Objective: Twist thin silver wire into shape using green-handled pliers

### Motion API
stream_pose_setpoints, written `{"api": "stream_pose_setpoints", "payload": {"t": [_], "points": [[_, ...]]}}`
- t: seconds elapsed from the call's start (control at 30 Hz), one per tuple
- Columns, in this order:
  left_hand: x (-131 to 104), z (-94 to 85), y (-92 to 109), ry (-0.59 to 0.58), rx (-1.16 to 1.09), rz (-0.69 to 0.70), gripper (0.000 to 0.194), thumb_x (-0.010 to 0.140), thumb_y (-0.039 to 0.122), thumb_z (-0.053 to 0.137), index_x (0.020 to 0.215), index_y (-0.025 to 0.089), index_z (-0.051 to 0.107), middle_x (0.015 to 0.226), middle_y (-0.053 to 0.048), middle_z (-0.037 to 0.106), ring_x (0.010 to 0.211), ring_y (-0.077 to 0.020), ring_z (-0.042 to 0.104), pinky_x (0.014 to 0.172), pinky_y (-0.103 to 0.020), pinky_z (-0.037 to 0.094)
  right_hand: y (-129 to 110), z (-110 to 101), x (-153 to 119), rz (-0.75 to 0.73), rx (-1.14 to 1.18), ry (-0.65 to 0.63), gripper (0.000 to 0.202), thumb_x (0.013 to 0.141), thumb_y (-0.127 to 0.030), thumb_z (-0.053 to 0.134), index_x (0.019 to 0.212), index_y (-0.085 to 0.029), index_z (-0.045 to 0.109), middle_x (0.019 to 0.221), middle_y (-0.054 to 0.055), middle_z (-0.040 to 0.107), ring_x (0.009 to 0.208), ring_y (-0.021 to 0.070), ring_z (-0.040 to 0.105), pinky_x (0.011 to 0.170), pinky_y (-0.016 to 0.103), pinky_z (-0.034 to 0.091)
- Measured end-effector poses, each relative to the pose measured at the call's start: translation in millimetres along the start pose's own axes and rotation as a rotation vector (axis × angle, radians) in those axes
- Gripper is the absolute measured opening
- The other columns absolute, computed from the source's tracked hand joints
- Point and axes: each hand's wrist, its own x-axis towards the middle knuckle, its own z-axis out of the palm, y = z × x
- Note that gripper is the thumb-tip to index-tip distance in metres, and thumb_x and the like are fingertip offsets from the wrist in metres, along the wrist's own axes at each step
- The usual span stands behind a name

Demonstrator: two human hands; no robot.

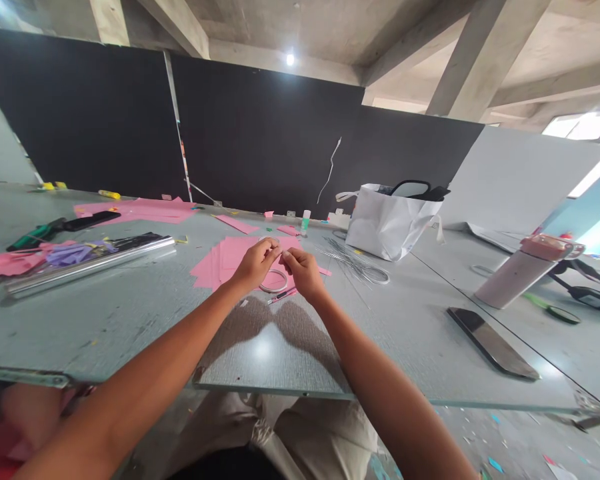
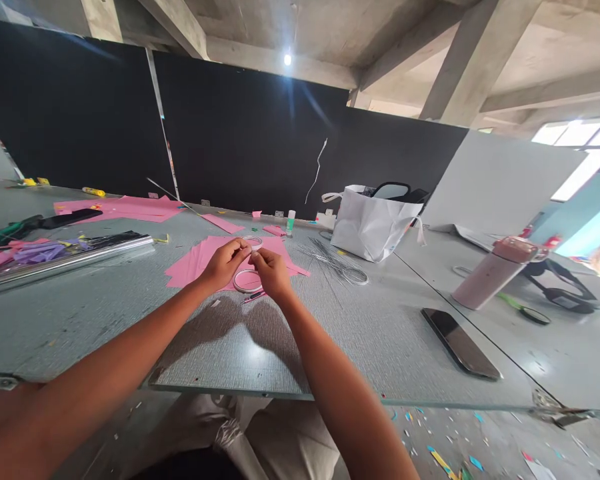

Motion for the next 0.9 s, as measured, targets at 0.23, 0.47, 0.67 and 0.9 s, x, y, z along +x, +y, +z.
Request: {"api": "stream_pose_setpoints", "payload": {"t": [0.23,0.47,0.67,0.9], "points": [[0,-1.8,-1,0.053,0.065,-0.058,0.03,0.089,0.046,0.047,0.08,0.019,0.059,0.079,-0.002,0.064,0.069,-0.0142,0.054,0.067,-0.027,0.044,8,1,-4,-0.088,-0.175,0.155,0.01,0.079,-0.031,0.057,0.075,-0.022,0.06,0.052,-0.008,0.041,0.051,0.011,0.035,0.054,0.024,0.026],[3,-4.0,3,-0.008,-0.025,-0.133,0.037,0.085,0.054,0.05,0.075,0.018,0.058,0.076,-0.001,0.063,0.068,-0.0145,0.053,0.066,-0.027,0.041,7,-6,-4,-0.304,-0.329,0.142,0.013,0.081,-0.027,0.052,0.074,-0.022,0.063,0.069,-0.001,0.058,0.06,0.0134,0.046,0.061,0.026,0.035],[3,-6.3,6,-0.067,-0.026,-0.159,0.038,0.082,0.054,0.051,0.072,0.018,0.057,0.072,0.0,0.06,0.066,-0.0134,0.049,0.066,-0.027,0.039,10,-10,-4,-0.355,-0.406,0.079,0.016,0.083,-0.029,0.048,0.074,-0.022,0.061,0.073,0.002,0.06,0.064,0.0149,0.05,0.062,0.027,0.038],[3,-4.1,4,-0.016,-0.036,-0.163,0.03,0.083,0.044,0.054,0.075,0.017,0.062,0.077,-0.001,0.066,0.067,-0.0133,0.053,0.064,-0.026,0.042,8,-2,-7,-0.133,-0.424,0.156,0.016,0.08,-0.034,0.049,0.07,-0.022,0.052,0.058,-0.003,0.051,0.053,0.013,0.044,0.054,0.026,0.034]]}}
